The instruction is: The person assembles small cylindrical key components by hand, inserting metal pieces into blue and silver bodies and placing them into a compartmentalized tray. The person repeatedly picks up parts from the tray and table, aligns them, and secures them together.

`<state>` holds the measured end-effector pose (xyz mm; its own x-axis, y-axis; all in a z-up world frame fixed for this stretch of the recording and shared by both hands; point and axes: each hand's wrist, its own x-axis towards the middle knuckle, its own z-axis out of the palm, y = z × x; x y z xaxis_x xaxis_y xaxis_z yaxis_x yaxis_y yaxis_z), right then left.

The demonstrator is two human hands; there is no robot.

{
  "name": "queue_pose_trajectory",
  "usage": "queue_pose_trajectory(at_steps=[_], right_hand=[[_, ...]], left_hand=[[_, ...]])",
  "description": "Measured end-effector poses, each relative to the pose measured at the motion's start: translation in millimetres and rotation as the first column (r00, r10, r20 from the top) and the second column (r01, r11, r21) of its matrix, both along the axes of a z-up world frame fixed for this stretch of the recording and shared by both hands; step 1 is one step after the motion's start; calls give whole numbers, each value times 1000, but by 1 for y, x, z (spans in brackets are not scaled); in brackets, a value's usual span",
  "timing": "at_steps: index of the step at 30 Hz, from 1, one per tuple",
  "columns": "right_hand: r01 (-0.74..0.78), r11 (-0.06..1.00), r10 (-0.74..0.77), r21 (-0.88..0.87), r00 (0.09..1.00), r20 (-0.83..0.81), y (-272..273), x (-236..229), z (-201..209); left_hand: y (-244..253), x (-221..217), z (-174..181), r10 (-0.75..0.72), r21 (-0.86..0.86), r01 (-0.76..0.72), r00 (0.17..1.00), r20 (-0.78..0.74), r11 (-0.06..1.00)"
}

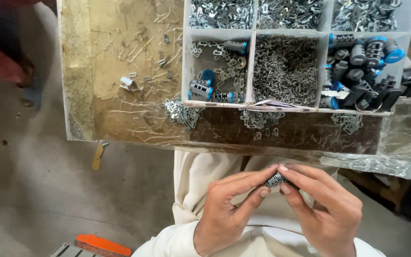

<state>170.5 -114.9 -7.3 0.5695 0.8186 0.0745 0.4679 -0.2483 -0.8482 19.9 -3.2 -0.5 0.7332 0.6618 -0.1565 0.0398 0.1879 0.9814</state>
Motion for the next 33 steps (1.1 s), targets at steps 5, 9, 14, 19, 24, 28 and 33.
queue_pose_trajectory(at_steps=[5, 9, 14, 19, 24, 28, 33], right_hand=[[-22, 1000, 23, 11, 1000, -18, -3, 0, -4], [-112, 993, 111, 43, 993, 36, 6, 10, 13], [-48, 993, -11, 105, 866, 500, 33, 65, 58], [-36, 991, -57, 126, 751, 658, 50, 84, 59], [106, 792, 7, 601, 983, -182, 18, 59, 34], [166, 969, -72, 185, 900, -430, -11, 24, 10], [143, 987, -162, -76, 885, -436, -17, 12, -1]], left_hand=[[-2, -4, -2, 50, 257, -44, 999, -19, 965], [-4, -4, -6, 105, 501, -108, 994, 34, 858], [-11, -7, -13, 141, 239, -140, 990, 16, 961], [-20, -8, -23, 171, 40, -172, 985, 10, 984], [-22, -19, -35, 239, -63, -237, 971, 30, 970], [-24, -17, -40, 247, -117, -234, 962, 112, 965], [-20, -17, -32, 221, -40, -219, 973, 63, 975]])
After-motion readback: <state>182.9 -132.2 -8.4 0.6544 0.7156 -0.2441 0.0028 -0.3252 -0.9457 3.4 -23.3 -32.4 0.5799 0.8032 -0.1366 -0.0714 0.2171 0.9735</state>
